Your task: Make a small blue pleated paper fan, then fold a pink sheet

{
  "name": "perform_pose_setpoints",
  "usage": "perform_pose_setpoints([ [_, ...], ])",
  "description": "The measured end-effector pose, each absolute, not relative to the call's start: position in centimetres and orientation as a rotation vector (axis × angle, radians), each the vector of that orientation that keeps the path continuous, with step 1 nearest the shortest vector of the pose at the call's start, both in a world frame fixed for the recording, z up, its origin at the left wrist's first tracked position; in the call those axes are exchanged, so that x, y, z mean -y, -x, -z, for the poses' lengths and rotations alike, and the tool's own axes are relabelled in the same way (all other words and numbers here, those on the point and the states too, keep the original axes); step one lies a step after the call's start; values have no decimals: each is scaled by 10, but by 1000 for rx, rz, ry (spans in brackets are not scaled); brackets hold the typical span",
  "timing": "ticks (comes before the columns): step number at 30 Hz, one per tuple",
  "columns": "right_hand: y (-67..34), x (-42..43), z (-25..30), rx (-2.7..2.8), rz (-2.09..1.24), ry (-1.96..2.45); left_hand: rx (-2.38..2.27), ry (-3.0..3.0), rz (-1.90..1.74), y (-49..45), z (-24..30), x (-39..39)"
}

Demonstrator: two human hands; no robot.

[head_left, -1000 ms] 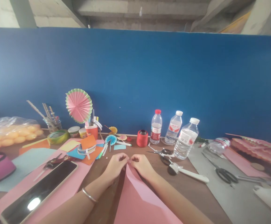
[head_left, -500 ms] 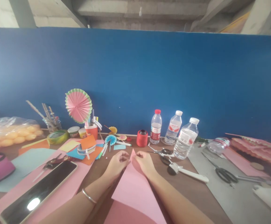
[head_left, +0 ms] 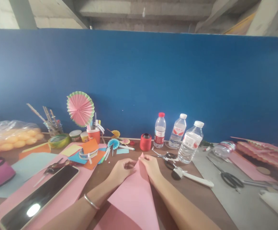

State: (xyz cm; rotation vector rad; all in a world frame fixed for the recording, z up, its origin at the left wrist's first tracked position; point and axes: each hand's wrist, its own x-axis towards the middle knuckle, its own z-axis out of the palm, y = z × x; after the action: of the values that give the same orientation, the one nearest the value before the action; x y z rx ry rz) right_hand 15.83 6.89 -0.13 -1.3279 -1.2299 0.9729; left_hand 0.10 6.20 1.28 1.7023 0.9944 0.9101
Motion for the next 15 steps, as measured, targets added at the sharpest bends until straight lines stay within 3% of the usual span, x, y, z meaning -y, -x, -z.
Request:
perform_pose_setpoints([
  [15, -171, -71, -3, 1094, -854, 1351, -993, -1795, -716, 6, -16, -64],
])
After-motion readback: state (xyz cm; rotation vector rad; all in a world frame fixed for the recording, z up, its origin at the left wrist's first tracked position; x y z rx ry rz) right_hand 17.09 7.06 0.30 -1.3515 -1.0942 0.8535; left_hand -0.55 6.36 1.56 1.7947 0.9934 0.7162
